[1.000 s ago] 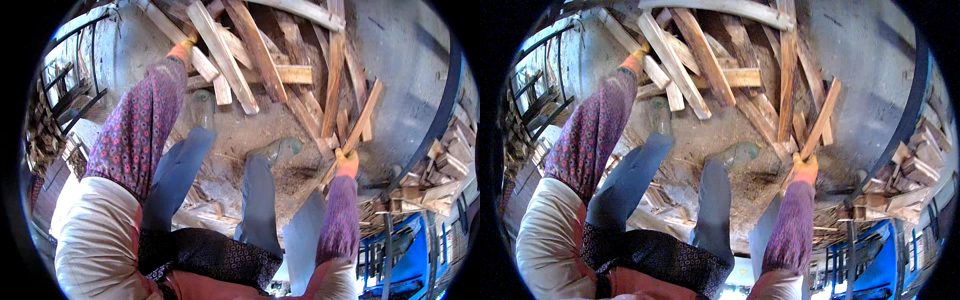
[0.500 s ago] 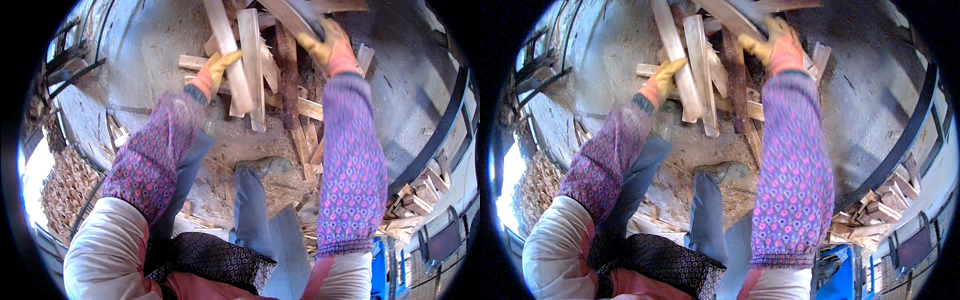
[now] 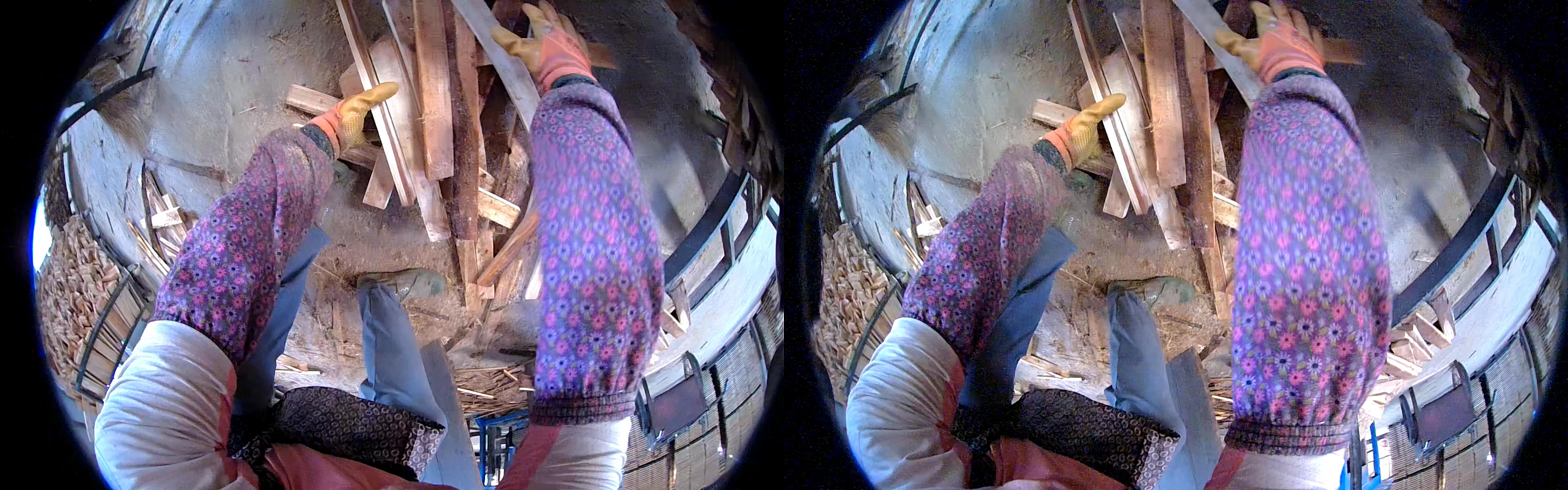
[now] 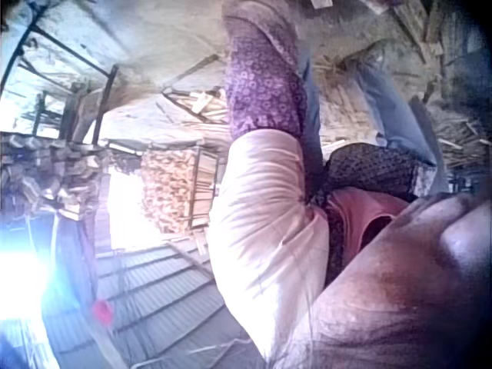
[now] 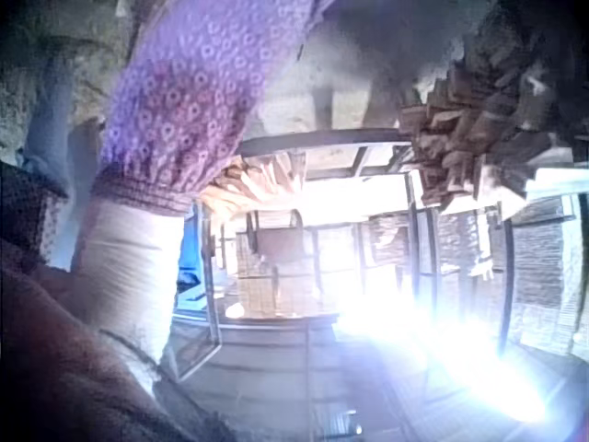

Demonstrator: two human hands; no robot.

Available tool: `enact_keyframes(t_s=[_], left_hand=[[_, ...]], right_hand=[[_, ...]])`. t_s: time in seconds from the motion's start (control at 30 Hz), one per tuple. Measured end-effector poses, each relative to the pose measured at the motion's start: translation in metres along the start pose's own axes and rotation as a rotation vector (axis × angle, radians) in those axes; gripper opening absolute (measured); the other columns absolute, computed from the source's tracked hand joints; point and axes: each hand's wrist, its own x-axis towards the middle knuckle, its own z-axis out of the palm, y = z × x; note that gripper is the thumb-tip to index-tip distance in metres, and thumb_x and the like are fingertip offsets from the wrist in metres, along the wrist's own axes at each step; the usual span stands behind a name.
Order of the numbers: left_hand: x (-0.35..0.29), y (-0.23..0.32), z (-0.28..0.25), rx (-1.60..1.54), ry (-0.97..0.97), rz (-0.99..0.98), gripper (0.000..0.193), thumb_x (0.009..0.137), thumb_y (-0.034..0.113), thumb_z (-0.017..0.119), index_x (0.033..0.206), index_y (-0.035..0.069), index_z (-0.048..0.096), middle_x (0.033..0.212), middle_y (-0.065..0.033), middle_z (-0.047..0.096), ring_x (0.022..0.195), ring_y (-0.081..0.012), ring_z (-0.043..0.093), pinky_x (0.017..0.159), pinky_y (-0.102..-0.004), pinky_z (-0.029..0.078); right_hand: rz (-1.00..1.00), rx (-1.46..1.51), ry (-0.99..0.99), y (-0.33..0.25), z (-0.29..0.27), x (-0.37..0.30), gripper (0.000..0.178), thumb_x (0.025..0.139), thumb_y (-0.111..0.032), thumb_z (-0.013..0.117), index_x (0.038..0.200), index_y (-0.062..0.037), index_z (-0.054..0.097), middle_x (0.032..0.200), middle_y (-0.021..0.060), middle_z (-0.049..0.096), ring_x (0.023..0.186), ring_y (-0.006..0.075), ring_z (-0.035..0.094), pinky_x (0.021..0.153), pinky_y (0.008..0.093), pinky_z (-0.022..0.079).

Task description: The person gathers scattered wooden planks and sticks from a sawdust-covered floor in a workshop. They repeatedly pick up the wood pieces, align them, and stack them onto a metal rack.

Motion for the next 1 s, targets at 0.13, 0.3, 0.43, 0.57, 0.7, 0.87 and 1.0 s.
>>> enact_keyframes(t_s=[0.13,0.3,0.43,0.57,0.7,0.87,1.0], left_hand=[[0.014,0.007,0.000,0.217,-0.238,-0.015,0.067,0.100,0.038,0.054,0.151,-0.001,0.037,0.158,-0.0137,0.037,0.145,-0.0243,0.036,0.119,-0.0413,0.029],[0.027,-0.001,0.012,0.156,-0.235,0.026,0.072,0.099,0.047,0.052,0.152,0.001,0.033,0.158,-0.0178,0.035,0.147,-0.0264,0.033,0.120,-0.0417,0.026],[0.084,-0.036,0.043,0.050,-0.353,0.178,0.077,0.098,0.054,0.050,0.152,0.002,0.030,0.159,-0.0210,0.033,0.149,-0.0280,0.030,0.122,-0.0419,0.023],[0.072,-0.069,-0.043,0.156,-0.620,0.798,0.075,0.098,0.056,0.052,0.150,0.005,0.035,0.159,-0.0231,0.033,0.150,-0.0296,0.029,0.123,-0.0439,0.022],[0.047,-0.017,0.072,0.065,-0.122,0.105,0.071,0.096,0.049,0.057,0.149,0.005,0.037,0.151,-0.0202,0.041,0.143,-0.0281,0.036,0.119,-0.0431,0.028],[-0.045,0.039,0.147,0.014,0.012,-0.010,0.069,0.094,0.040,0.064,0.147,0.003,0.040,0.141,-0.0166,0.052,0.135,-0.0261,0.046,0.114,-0.0420,0.035],[-0.187,0.078,0.185,-0.021,0.115,-0.159,0.067,0.093,0.032,0.069,0.146,0.003,0.042,0.134,-0.0137,0.061,0.129,-0.0246,0.054,0.110,-0.0412,0.042]], right_hand=[[0.136,-0.179,-0.479,-0.015,-0.003,-0.037,0.092,0.084,-0.077,0.051,0.146,-0.0082,0.050,0.150,0.0225,0.046,0.140,0.0373,0.043,0.115,0.0471,0.035],[0.581,0.445,-0.440,-0.055,0.011,-0.128,0.099,0.078,-0.082,0.054,0.127,0.0037,0.062,0.117,0.0316,0.066,0.113,0.0452,0.063,0.099,0.0452,0.049],[0.823,1.532,-0.433,-0.001,0.082,-0.213,0.076,0.091,-0.066,0.058,0.134,-0.0025,0.059,0.119,0.0172,0.068,0.108,0.0307,0.067,0.096,0.0393,0.052],[0.922,2.243,-0.469,-0.079,0.093,-0.174,0.056,0.099,-0.049,0.058,0.136,-0.0063,0.055,0.122,0.0088,0.066,0.104,0.0227,0.067,0.092,0.0342,0.055],[0.758,2.135,-0.389,-0.043,0.065,-0.180,0.047,0.100,-0.029,0.062,0.140,-0.0071,0.048,0.124,0.0083,0.065,0.105,0.0203,0.067,0.093,0.0353,0.056],[0.897,2.167,-0.411,-0.046,0.045,-0.251,0.060,0.097,-0.019,0.066,0.149,-0.0063,0.039,0.132,0.0088,0.058,0.115,0.0193,0.060,0.100,0.0334,0.051],[0.939,1.828,-0.499,-0.147,-0.073,-0.296,0.069,0.096,-0.020,0.068,0.153,-0.0046,0.033,0.141,0.0087,0.054,0.126,0.0214,0.056,0.108,0.0350,0.045]])
